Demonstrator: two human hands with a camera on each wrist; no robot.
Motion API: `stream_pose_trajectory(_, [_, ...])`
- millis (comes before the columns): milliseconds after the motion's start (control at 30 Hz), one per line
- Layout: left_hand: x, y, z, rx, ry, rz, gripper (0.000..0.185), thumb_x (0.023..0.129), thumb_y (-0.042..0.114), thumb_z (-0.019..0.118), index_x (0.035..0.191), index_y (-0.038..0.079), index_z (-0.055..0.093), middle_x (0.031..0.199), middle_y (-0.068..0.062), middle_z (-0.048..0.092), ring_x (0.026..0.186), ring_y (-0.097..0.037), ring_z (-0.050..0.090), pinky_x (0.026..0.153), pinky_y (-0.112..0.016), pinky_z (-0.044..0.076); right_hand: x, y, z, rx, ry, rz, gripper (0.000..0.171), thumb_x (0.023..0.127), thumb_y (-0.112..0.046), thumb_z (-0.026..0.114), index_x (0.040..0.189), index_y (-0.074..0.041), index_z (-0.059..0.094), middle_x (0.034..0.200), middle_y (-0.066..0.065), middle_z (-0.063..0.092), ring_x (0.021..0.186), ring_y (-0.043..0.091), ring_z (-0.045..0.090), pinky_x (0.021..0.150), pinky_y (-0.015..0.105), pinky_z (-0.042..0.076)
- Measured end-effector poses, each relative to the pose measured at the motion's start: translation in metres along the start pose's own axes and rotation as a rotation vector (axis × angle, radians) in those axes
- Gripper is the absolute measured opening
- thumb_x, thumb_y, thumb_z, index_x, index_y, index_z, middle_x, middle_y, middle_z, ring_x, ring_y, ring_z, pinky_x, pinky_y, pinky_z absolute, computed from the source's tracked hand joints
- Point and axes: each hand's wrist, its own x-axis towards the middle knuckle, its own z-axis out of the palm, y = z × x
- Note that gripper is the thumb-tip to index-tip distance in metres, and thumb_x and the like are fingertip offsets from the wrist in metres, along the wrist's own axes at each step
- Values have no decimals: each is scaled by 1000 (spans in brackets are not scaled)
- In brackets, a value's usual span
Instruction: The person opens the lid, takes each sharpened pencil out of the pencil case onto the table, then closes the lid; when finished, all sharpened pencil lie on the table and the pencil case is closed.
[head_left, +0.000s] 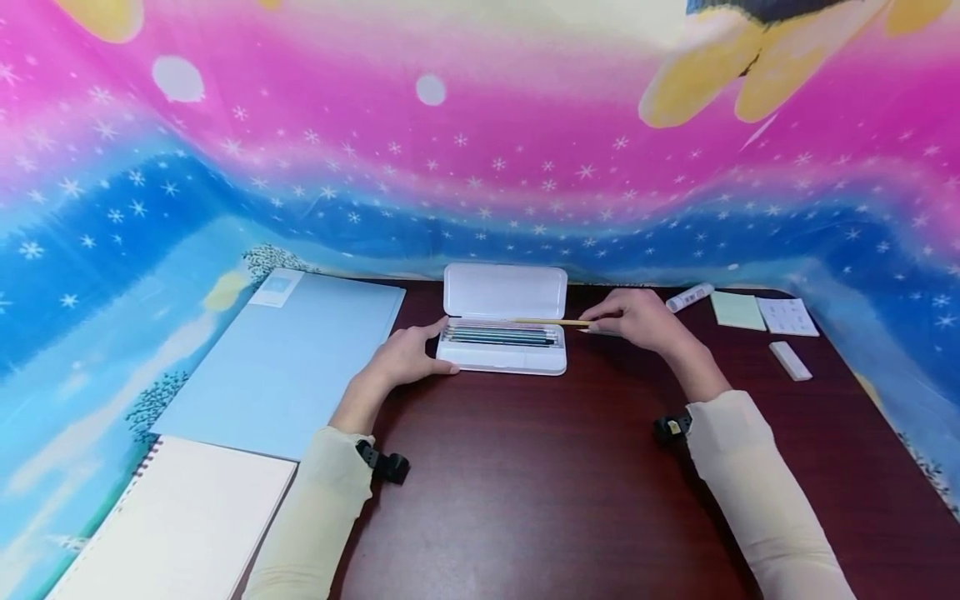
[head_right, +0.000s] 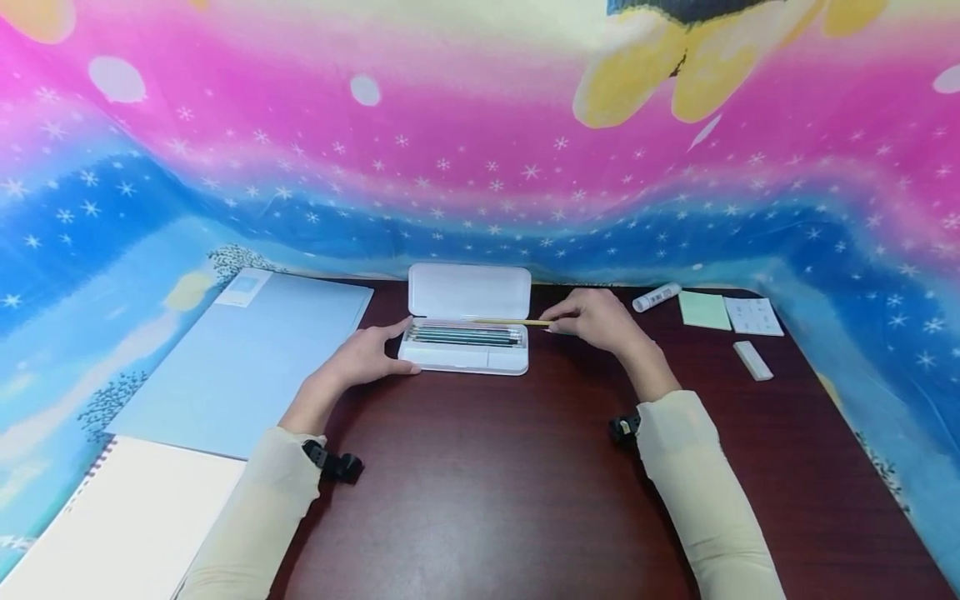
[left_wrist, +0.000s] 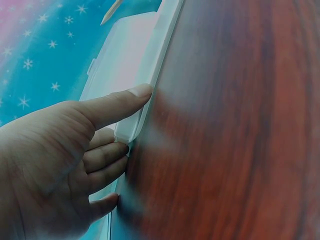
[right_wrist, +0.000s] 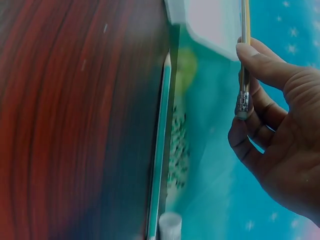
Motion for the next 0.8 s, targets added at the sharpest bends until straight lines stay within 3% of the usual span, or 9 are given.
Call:
stream_pose_trajectory(233, [0,0,0,-2,1,5,96,83,49,80,161,23,30,154,-16,50,140,-35,49,106,-55,46,-20,31,-13,76,1,100,20,96,-19,71,114,-20,80,109,9,71,99,25,62,82,41,50])
stream_pose_trajectory(467, [1,0,1,-10,5,10,96,83,49,80,161,22,30,153,-16,51,139,-34,50,106,-54,47,-39,59,-22,58,-14,136,22,99,-14,66,116,-17,79,114,13,70,106,32,63,85,48,52])
stream_pose_trajectory(567, [1,0,1,-13,5,8,95,84,48,80,161,22,31,153,-16,51,140,-34,50,106,-54,46,-43,68,-24,42,-39,154,22,99,-12,66,116,-16,79,120,18,72,126,42,56,96,58,49])
stream_pose_trajectory(700, [1,0,1,-18,6,6,95,84,48,80,161,23,31,154,-15,50,141,-34,49,107,-54,46,-48,76,-26,38,-67,189,22,99,-13,65,117,-14,78,131,23,66,135,45,49,103,63,43])
stream_pose_trajectory(800, [1,0,1,-19,6,6,95,84,48,80,161,23,30,154,-15,50,141,-34,48,107,-54,46,-52,81,-26,38,-72,216,23,99,-14,65,118,-15,78,133,22,64,123,41,57,97,59,47])
